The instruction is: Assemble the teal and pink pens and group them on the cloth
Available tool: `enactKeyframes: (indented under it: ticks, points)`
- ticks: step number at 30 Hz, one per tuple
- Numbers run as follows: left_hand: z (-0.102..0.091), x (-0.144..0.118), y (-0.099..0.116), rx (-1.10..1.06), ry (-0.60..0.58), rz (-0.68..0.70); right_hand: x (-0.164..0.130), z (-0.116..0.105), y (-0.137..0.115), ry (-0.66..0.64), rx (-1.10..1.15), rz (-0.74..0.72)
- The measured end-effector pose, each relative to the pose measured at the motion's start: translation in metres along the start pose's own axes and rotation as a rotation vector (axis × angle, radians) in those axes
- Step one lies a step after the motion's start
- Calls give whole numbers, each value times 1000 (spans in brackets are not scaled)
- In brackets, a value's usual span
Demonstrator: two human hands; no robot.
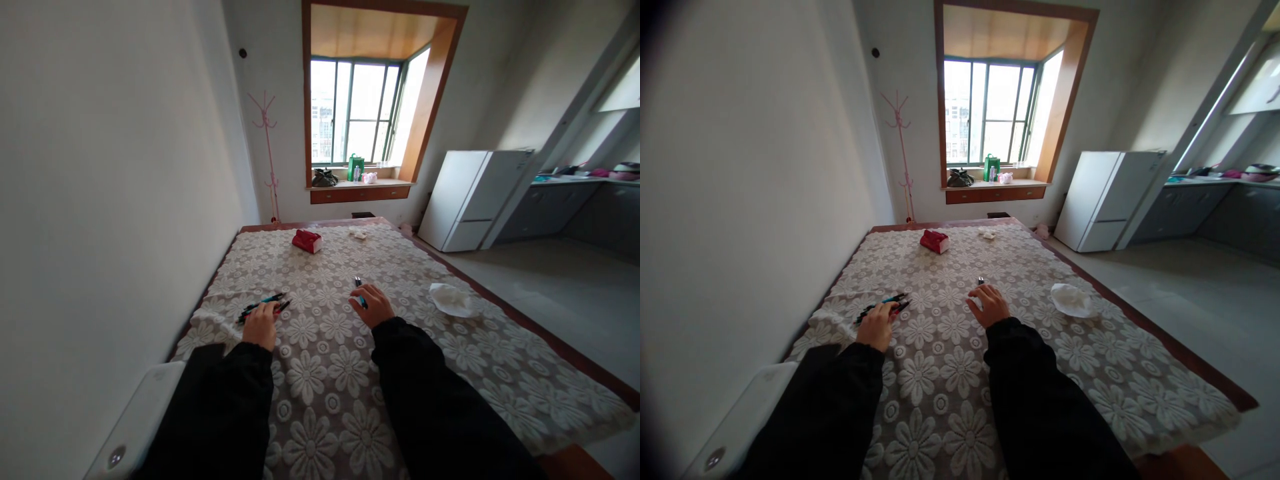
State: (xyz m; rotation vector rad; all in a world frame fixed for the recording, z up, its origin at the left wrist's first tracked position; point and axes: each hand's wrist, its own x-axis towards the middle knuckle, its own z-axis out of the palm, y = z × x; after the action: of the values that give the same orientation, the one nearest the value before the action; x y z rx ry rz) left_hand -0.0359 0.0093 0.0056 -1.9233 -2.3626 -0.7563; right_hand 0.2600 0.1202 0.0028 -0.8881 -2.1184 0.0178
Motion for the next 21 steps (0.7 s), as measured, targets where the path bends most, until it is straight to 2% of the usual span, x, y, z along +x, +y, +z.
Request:
enactKeyframes:
  ticks: [2, 4, 7, 11, 14, 17, 21]
  points:
    - [2, 1, 4, -254, 95, 78, 1, -1, -8, -12, 72, -52]
    - [4, 0, 10, -515, 148, 99, 1, 0, -15, -68, 136, -102]
    - [8, -2, 19, -830, 100, 25, 0, 4, -26, -161, 196, -168]
    - [13, -7, 28, -1127, -15, -72, -1, 6, -38, -245, 252, -192]
    - [15, -11, 34, -1263, -155, -132, -2, 7, -47, -298, 308, -183]
    - [16, -15, 38, -1295, -299, -150, -6, 11, -54, -359, 328, -167]
    - [19, -19, 40, -1261, -354, -84, -10, 20, -60, -430, 285, -159]
